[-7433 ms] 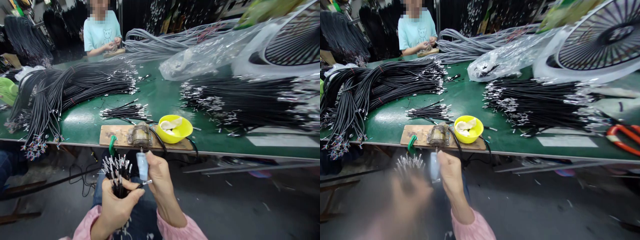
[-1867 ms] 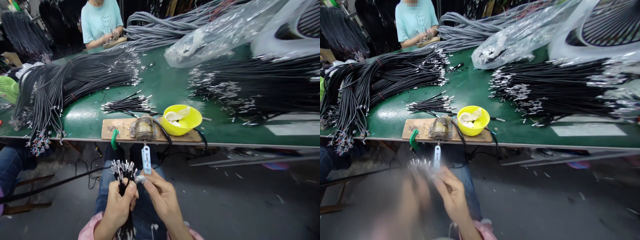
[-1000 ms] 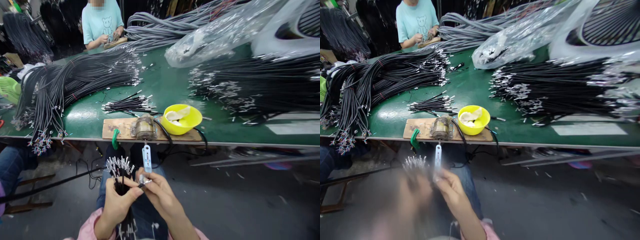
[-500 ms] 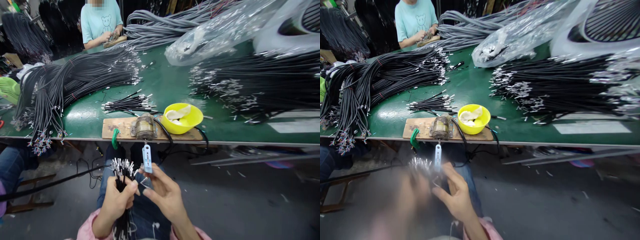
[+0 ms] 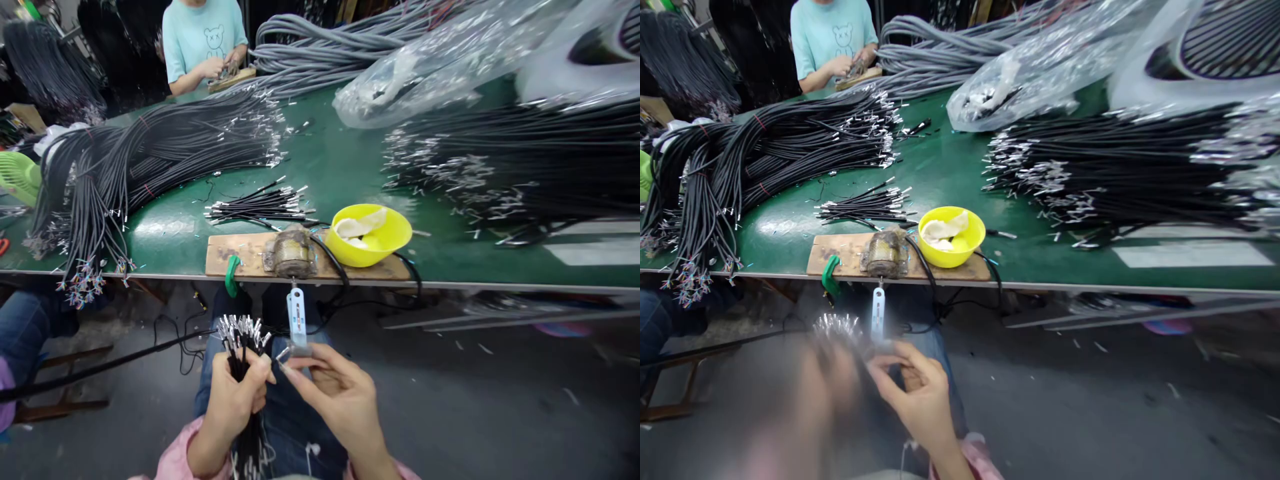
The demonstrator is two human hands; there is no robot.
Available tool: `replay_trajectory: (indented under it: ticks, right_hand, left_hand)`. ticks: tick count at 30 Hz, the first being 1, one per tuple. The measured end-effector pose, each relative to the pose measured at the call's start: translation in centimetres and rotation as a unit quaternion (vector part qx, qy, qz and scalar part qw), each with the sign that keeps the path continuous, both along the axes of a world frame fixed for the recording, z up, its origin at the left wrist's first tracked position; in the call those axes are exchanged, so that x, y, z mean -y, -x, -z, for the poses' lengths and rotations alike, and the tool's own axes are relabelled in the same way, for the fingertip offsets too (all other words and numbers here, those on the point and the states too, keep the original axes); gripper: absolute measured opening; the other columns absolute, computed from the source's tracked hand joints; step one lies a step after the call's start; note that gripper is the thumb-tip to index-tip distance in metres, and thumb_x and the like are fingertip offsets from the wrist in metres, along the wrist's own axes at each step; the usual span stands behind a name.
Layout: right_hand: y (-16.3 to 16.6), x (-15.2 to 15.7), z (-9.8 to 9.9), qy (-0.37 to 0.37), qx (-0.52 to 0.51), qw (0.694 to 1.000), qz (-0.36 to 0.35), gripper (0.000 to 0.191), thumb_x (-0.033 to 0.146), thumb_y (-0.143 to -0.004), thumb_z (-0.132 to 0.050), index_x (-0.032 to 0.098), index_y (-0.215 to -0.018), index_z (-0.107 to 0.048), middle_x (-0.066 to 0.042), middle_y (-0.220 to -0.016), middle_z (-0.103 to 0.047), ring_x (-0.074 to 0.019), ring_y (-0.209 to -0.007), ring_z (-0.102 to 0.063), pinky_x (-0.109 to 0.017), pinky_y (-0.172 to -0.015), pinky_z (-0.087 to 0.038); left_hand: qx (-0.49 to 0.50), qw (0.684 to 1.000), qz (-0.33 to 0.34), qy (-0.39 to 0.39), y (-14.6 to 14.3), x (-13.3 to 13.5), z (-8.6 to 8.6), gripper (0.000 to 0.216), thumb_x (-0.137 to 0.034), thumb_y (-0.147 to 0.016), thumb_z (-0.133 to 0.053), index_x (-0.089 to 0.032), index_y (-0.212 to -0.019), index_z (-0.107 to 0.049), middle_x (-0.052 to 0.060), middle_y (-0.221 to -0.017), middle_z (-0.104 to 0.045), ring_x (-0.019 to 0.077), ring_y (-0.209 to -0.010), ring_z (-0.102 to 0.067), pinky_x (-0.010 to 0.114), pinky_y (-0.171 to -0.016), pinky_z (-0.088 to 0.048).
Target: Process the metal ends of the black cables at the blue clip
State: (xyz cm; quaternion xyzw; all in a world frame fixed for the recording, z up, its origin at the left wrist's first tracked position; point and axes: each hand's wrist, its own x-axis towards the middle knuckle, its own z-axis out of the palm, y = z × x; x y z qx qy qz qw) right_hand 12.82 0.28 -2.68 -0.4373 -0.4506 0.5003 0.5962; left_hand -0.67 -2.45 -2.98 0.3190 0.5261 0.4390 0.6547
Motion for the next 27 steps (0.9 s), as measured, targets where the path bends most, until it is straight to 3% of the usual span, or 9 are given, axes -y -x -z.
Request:
replay_trajectory:
  ticks: [3,6,9,12,15,18,21,27]
  right_hand:
    - [-0.1,-0.1,-0.2,-0.030,0.018,0.999,-0.018,0.015,0.030,-0.069,-0.074,0.020,-0.080,-0.072,-0.004,-0.063,-0.068,-0.0162,-0.054,-0.061,-0.025,-0.051,-0.052]
    - [0.0,-0.2,-0.2,-0.042,0.038,0.998,-0.038,0.009,0.028,-0.073,-0.071,0.020,-0.068,-0.071,-0.005,-0.064,-0.066,-0.0165,-0.059,-0.058,-0.027,-0.056,-0.048]
    - [0.2,-0.4,-0.2,0.028,-0.064,0.993,-0.099,0.021,0.037,-0.072,-0.072,0.020,-0.060,-0.068,-0.002,-0.059,-0.060,-0.0148,-0.057,-0.053,-0.025,-0.053,-0.044]
    - [0.1,-1.0,-0.1,0.130,-0.162,0.964,-0.169,0.028,0.046,-0.065,-0.075,0.019,-0.061,-0.067,0.001,-0.055,-0.054,-0.0122,-0.051,-0.047,-0.024,-0.049,-0.041]
    - [-0.1,-2.6,-0.4,0.167,-0.166,0.964,-0.124,0.031,0.046,-0.058,-0.080,0.018,-0.062,-0.067,0.002,-0.055,-0.054,-0.0117,-0.052,-0.045,-0.024,-0.051,-0.040]
    - [-0.2,-4.5,-1.2,0.164,-0.156,0.972,-0.066,0.042,0.056,-0.056,-0.076,0.017,-0.055,-0.061,0.002,-0.052,-0.051,-0.0118,-0.052,-0.043,-0.024,-0.050,-0.037]
    - [0.2,-5.7,-2.4,0.153,-0.136,0.975,-0.083,0.049,0.064,-0.056,-0.071,0.017,-0.052,-0.057,0.003,-0.048,-0.046,-0.0114,-0.049,-0.040,-0.024,-0.047,-0.033]
    - [1.0,-6.0,-3.4,0.167,-0.145,0.973,-0.064,0.048,0.056,-0.056,-0.074,0.018,-0.045,-0.047,0.006,-0.044,-0.038,-0.0074,-0.044,-0.031,-0.022,-0.042,-0.024]
  left_hand:
    - [-0.014,1.000,0.001,-0.006,0.0,-0.1,-0.2,0.030,-0.034,-0.089,-0.054,-0.013,-0.068,-0.053,-0.012,-0.045,-0.032,0.0020,-0.033,-0.024,0.016,-0.033,-0.023]
    - [-0.038,0.999,-0.007,-0.016,0.0,-0.4,-0.9,0.032,-0.039,-0.080,-0.064,-0.012,-0.066,-0.057,-0.011,-0.042,-0.033,0.0015,-0.033,-0.026,0.017,-0.034,-0.022]
    - [-0.067,0.997,-0.012,-0.039,0.2,-0.7,-1.9,0.028,-0.035,-0.068,-0.075,-0.010,-0.061,-0.064,-0.005,-0.044,-0.047,0.0047,-0.041,-0.041,0.020,-0.041,-0.032]
    - [-0.093,0.994,-0.019,-0.061,0.2,-0.8,-2.7,0.019,-0.027,-0.061,-0.080,-0.010,-0.060,-0.071,0.002,-0.054,-0.062,0.0116,-0.054,-0.053,0.025,-0.054,-0.042]
    - [-0.119,0.989,-0.045,-0.068,0.0,-0.7,-2.9,0.013,-0.024,-0.060,-0.080,-0.013,-0.059,-0.073,0.003,-0.055,-0.065,0.0139,-0.054,-0.055,0.027,-0.057,-0.044]
    - [-0.137,0.985,-0.067,-0.079,-0.3,-0.4,-3.0,0.014,-0.028,-0.060,-0.080,-0.016,-0.058,-0.073,0.002,-0.051,-0.063,0.0138,-0.049,-0.053,0.027,-0.052,-0.044]
    - [-0.146,0.981,-0.078,-0.102,-0.6,-0.6,-3.3,0.015,-0.032,-0.062,-0.079,-0.018,-0.058,-0.073,0.003,-0.049,-0.063,0.0155,-0.048,-0.053,0.029,-0.051,-0.045]
    - [-0.159,0.976,-0.097,-0.112,-1.1,-1.8,-4.1,0.016,-0.036,-0.060,-0.080,-0.021,-0.058,-0.075,0.004,-0.057,-0.069,0.0198,-0.056,-0.061,0.031,-0.057,-0.049]
